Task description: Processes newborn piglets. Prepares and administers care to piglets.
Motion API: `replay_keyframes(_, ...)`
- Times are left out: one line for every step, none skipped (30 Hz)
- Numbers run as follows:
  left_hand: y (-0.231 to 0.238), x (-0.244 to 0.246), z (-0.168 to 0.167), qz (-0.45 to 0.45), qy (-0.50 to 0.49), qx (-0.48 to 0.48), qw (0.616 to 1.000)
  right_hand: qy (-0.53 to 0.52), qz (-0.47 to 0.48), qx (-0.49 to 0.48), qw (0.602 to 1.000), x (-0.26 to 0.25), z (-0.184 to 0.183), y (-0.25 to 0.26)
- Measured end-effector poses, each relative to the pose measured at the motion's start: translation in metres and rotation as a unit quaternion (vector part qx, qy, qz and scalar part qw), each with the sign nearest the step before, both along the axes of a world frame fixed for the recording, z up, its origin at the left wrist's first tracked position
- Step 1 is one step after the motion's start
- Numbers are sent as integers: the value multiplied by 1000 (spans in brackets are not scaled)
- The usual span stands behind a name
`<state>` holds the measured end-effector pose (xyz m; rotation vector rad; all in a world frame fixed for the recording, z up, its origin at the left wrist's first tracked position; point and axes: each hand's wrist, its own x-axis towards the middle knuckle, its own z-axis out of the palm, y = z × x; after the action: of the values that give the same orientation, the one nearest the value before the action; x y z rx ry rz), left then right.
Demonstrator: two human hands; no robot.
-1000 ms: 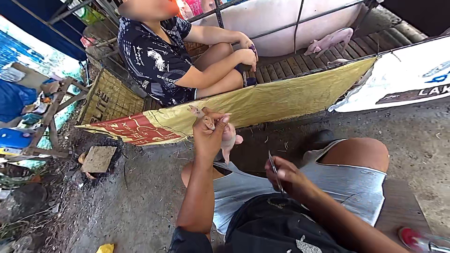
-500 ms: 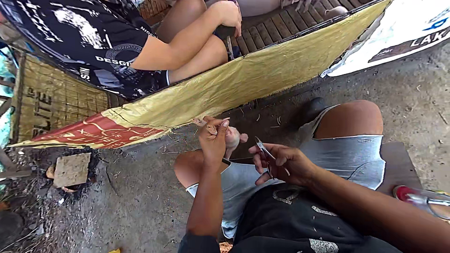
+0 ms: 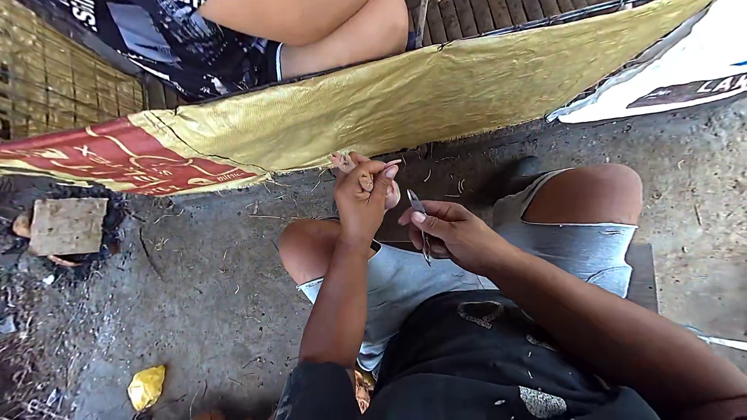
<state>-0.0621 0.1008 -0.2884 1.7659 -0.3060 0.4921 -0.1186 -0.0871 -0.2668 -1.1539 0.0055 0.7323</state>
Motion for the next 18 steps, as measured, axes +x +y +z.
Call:
replay_keyframes(0,1,-2,6,-1,2,1000,-3,21,10,1000,2,2,1)
replay_keyframes(-1,1,-3,10,-1,4,1000,-4,37,19,999,5,3,1)
replay_keyframes(-2,1,-3,11,-1,4,1000,-2,46,28,999,6,4,2)
replay_keyframes(-2,-1,-4,10,0,5,1000,7,47,37,998,7,5,3)
replay_keyframes(-3,-1,-4,12,-1,6,1000,20,43,46,998,9,5,3)
replay_keyframes(-3,-2,-5,14,-3,7,1000,36,39,55,997,10,4,3)
replay_keyframes(-3,-3,-5,15,-5,7,1000,51,38,62,996,10,4,3)
replay_keyframes(-4,-4,-5,11,-5,2,1000,62,40,67,995,11,5,3)
replay_keyframes(-5,-5,-5,8,-7,-5,1000,72,44,72,994,12,7,3)
replay_keyframes(-5,-5,-4,7,-8,-8,1000,79,50,78,992,12,9,3)
replay_keyframes(-6,-6,-3,4,-7,-9,1000,84,59,85,991,13,10,4)
replay_keyframes(-7,-6,-3,2,-5,-12,1000,89,66,88,990,14,12,4)
replay_keyframes(-8,-7,-2,2,-3,-12,1000,95,70,86,989,14,14,5)
replay_keyframes(-8,-9,-2,2,3,-8,1000,102,70,84,989,15,15,5)
replay_keyframes(-8,-12,-2,1,13,3,1000,108,66,83,988,16,16,6)
replay_keyframes(-8,-14,-3,0,18,9,1000,114,61,83,988,16,16,6)
replay_keyframes(-8,-15,-4,-5,16,10,1000,118,56,85,988,16,15,7)
replay_keyframes(-8,-15,-5,-7,11,11,1000,122,49,87,987,16,15,7)
